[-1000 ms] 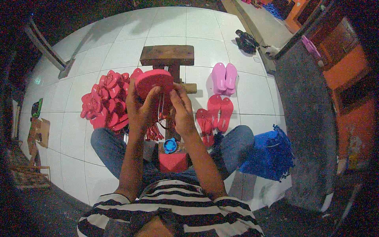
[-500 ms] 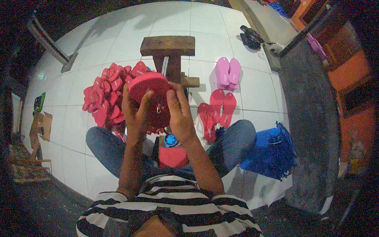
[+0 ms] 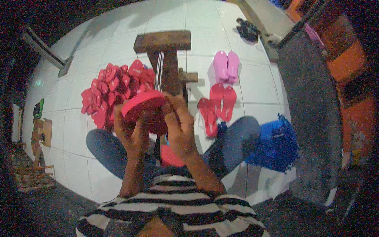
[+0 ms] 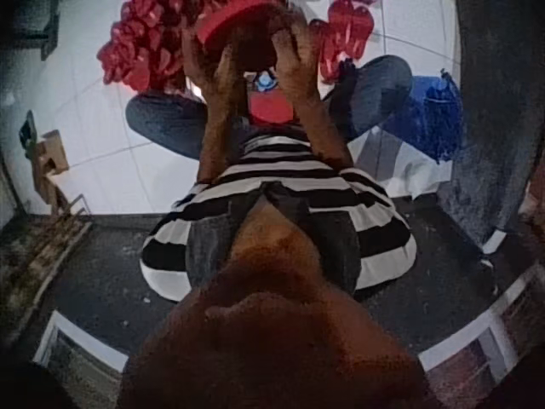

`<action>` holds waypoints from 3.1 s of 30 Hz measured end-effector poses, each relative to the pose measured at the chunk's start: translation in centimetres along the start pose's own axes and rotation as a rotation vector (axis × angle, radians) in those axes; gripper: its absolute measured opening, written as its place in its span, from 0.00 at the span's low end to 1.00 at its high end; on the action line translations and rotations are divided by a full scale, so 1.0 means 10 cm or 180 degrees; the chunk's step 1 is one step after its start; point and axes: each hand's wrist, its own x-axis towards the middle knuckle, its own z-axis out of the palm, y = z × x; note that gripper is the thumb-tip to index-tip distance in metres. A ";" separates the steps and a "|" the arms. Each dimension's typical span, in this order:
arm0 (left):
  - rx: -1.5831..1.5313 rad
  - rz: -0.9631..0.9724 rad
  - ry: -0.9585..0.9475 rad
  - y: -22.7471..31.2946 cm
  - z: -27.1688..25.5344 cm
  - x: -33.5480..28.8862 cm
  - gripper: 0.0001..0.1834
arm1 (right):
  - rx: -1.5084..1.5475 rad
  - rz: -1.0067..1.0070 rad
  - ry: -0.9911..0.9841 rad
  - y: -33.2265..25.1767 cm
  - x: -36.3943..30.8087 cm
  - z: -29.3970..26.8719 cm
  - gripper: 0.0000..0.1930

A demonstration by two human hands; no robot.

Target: The person inserts straps into flip-flop soles using a small metal stand. The person picks up a sole, positions it over the tool, and pulls the straps through the pre-drilled holes by hand.

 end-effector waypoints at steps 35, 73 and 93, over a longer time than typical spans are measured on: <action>0.0103 -0.1064 -0.0028 0.07 -0.22 -0.38 0.16 | -0.2606 -0.0721 -0.0180 0.35 -0.61 -0.22 0.11; -0.0417 -0.3348 -0.3285 -1.47 -1.04 -0.44 0.22 | -0.3364 0.0426 0.0439 2.73 1.06 -1.81 0.17; -0.1105 -0.2833 -0.1443 -1.83 -0.89 -0.84 0.36 | -0.4911 0.1747 -0.0162 3.27 0.56 -1.75 0.18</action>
